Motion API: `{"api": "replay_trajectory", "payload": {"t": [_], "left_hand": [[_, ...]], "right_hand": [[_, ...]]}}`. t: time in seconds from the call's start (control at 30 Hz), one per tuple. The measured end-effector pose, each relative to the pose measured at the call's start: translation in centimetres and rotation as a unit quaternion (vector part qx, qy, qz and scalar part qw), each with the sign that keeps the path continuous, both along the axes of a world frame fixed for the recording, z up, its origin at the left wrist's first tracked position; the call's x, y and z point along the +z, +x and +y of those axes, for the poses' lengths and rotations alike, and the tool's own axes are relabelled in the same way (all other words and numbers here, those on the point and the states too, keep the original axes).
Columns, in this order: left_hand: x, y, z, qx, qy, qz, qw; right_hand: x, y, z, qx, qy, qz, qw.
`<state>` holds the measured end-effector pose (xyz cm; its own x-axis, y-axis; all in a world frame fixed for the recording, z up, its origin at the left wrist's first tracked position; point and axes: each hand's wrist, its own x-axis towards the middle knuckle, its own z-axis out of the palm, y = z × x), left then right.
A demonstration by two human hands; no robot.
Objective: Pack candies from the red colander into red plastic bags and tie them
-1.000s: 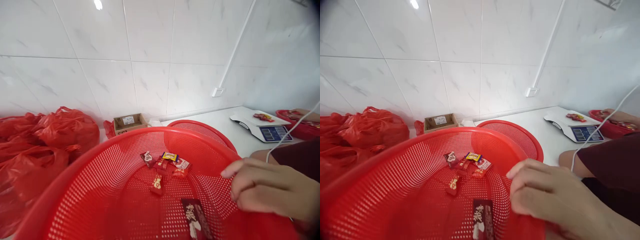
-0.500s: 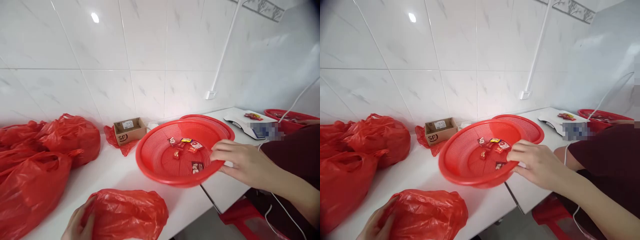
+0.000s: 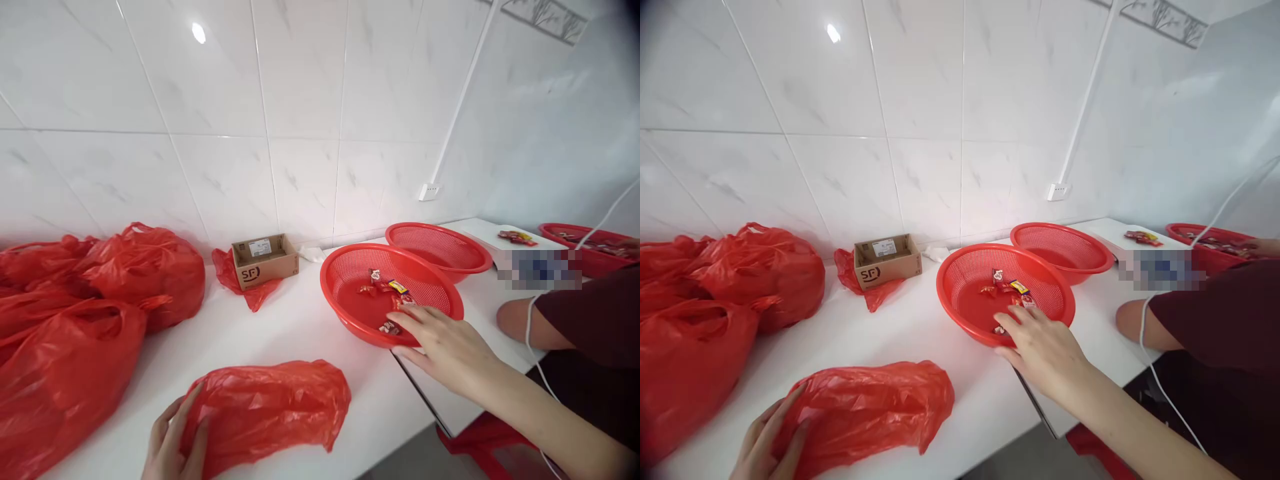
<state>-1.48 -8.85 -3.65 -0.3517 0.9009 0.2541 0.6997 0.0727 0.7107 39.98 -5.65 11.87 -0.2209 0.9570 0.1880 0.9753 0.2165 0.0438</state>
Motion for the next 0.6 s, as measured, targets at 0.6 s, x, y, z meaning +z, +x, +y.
{"api": "replay_trajectory", "payload": {"t": [0.6], "left_hand": [[6.7, 1.2, -1.9, -0.05, -0.135, -0.291, 0.946]], "right_hand": [[-4.6, -7.9, 3.2, 0.288, -0.324, 0.225, 0.873]]}}
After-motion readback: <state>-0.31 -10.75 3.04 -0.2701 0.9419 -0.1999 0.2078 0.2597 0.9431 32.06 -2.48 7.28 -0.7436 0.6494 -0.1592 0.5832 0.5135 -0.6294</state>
